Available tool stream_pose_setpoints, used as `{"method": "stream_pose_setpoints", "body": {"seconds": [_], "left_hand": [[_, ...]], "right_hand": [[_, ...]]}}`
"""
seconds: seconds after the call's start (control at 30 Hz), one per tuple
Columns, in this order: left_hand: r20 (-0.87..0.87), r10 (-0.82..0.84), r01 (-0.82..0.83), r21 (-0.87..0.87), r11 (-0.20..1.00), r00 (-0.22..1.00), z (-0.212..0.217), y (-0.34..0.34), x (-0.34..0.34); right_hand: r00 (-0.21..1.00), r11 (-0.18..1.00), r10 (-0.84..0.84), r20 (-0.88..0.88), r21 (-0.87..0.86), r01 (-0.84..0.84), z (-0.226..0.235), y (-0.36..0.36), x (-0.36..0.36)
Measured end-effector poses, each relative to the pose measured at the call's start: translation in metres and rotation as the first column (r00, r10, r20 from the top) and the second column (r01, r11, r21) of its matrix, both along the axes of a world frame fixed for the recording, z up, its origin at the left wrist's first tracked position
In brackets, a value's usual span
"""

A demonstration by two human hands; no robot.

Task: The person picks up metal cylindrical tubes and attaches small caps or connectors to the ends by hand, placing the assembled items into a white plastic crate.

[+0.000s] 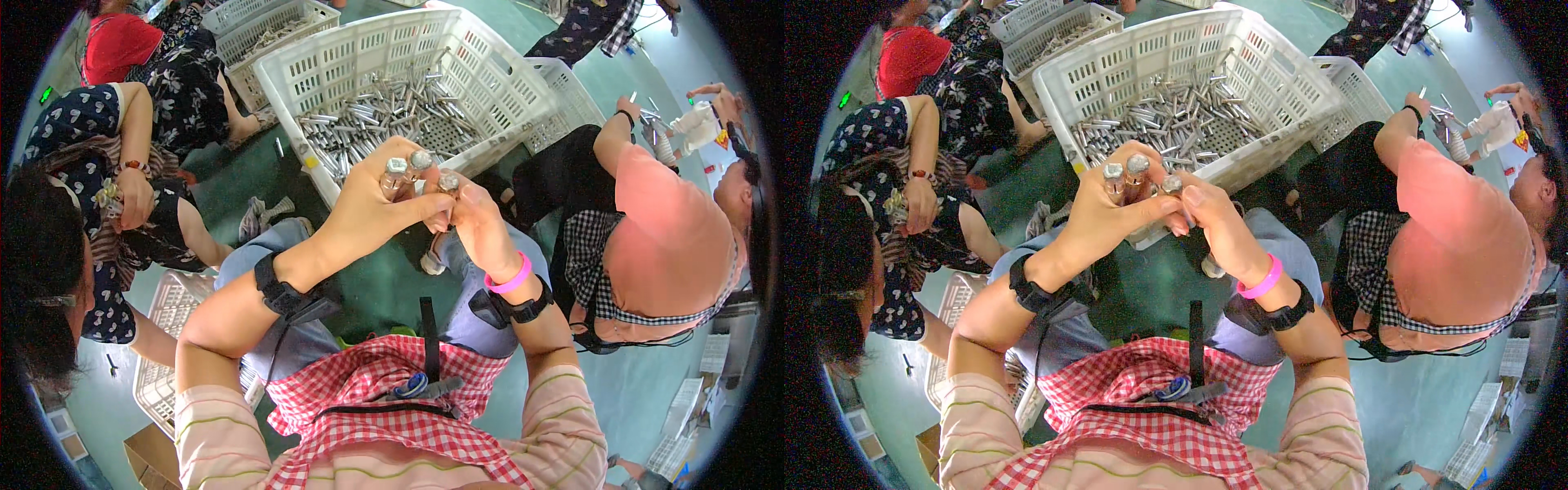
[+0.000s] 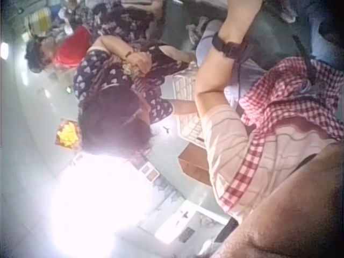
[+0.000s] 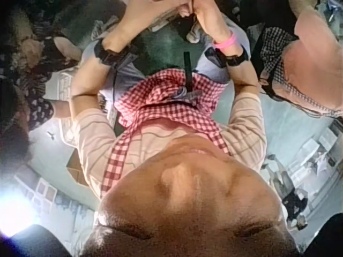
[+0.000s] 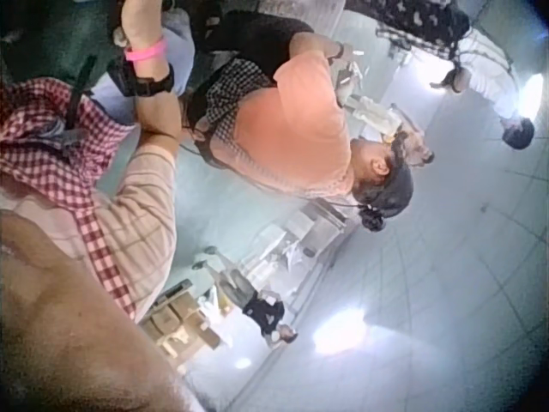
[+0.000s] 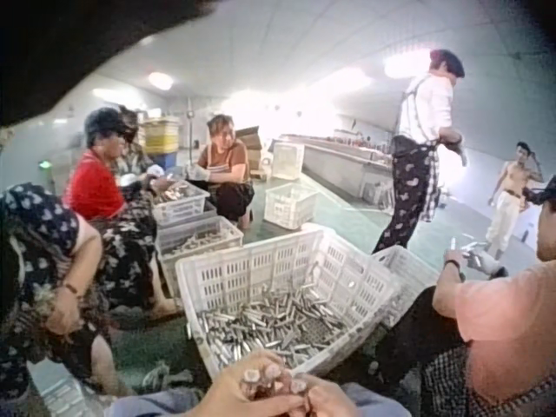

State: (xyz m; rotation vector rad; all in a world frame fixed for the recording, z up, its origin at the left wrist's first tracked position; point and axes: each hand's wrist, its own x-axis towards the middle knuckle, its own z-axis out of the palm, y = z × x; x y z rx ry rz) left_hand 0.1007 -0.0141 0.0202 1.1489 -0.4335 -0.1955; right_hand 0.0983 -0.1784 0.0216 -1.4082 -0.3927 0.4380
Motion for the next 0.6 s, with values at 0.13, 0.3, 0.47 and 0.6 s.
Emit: {"method": "stream_pose_setpoints", "body": {"seconds": [0.13,0.3,0.47,0.6], "left_hand": [[0.011,-0.013,0.013,-0.015,1.000,1.000,0.003,0.001,-0.001],[0.092,-0.076,0.081,-0.052,0.995,0.993,0.003,-0.002,0.000],[-0.095,-0.246,0.240,-0.071,0.968,0.965,-0.001,0.006,0.001],[-0.070,-0.294,0.287,-0.098,0.953,0.953,-0.007,0.007,0.002]], "right_hand": [[0.998,0.999,-0.036,-0.054,0.017,0.037,0.007,0.004,-0.004],[0.992,0.996,0.082,0.091,0.034,-0.086,-0.001,-0.009,0.005],[0.986,0.995,0.096,0.139,0.013,-0.099,0.001,-0.008,0.001],[0.986,0.993,0.115,0.122,-0.006,-0.115,0.004,-0.008,-0.001]]}}
